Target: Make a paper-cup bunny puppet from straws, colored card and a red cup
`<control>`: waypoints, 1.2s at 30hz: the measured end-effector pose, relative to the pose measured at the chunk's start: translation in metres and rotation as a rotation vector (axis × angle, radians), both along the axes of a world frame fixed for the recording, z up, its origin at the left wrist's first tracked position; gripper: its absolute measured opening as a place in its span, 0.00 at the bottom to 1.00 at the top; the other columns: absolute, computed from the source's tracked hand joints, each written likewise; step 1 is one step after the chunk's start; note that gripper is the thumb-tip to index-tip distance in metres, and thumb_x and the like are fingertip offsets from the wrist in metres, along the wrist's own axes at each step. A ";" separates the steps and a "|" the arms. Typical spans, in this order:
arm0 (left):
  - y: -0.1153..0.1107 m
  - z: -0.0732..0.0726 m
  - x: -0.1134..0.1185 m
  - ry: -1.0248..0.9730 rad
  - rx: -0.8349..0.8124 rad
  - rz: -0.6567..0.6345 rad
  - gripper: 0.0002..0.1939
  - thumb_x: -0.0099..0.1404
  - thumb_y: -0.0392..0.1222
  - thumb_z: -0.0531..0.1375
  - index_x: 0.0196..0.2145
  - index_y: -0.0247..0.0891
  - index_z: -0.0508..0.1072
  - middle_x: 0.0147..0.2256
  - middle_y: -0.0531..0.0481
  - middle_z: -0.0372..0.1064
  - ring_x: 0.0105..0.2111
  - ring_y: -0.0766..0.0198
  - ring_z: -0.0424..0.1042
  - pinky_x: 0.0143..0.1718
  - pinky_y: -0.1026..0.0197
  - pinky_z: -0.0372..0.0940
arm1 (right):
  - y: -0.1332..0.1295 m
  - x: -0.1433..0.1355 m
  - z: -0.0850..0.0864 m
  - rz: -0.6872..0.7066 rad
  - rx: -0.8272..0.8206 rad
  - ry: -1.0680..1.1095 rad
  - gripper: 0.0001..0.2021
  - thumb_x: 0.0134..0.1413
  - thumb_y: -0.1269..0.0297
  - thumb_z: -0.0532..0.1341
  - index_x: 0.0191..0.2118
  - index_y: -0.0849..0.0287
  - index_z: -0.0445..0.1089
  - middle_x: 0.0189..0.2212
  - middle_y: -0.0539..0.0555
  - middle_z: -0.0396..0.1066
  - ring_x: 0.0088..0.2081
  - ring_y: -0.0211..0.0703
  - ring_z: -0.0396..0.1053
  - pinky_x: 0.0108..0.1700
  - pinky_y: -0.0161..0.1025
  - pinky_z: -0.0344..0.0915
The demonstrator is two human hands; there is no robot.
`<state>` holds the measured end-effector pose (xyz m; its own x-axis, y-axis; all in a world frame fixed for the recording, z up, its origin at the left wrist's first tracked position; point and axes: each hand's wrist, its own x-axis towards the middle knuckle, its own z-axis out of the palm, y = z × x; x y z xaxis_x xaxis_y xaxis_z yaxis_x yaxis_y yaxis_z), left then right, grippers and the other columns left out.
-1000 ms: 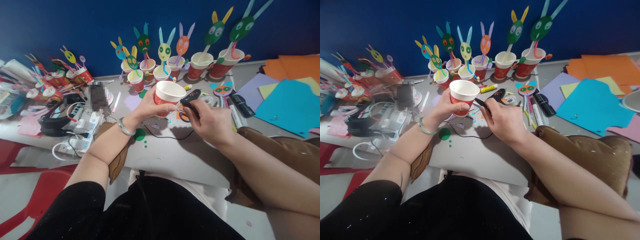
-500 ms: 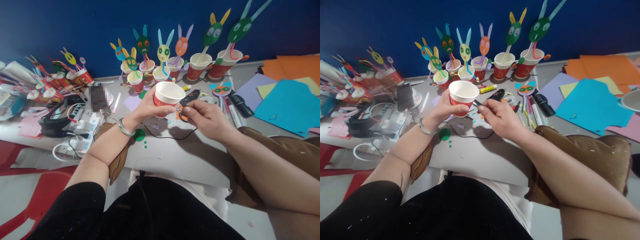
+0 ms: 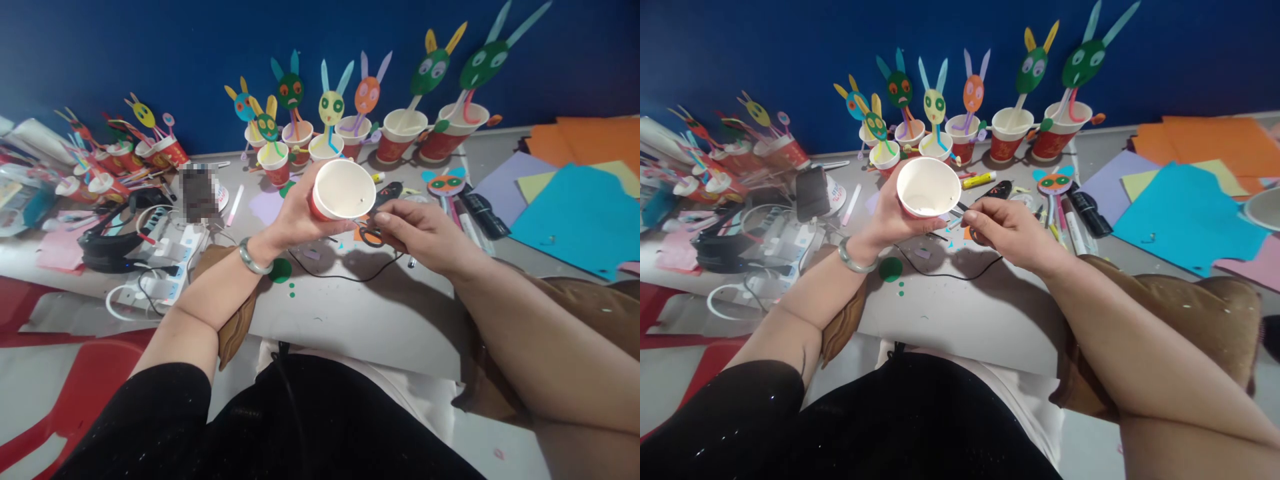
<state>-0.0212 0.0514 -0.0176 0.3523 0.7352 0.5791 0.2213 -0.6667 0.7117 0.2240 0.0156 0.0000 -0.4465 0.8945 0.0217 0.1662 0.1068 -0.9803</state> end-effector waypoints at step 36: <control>-0.012 -0.008 0.000 0.667 0.485 0.241 0.36 0.77 0.64 0.51 0.68 0.33 0.63 0.59 0.31 0.74 0.59 0.47 0.74 0.59 0.46 0.67 | -0.018 -0.003 0.016 -0.191 0.649 -1.133 0.28 0.70 0.51 0.47 0.48 0.63 0.79 0.34 0.65 0.81 0.32 0.55 0.74 0.32 0.42 0.44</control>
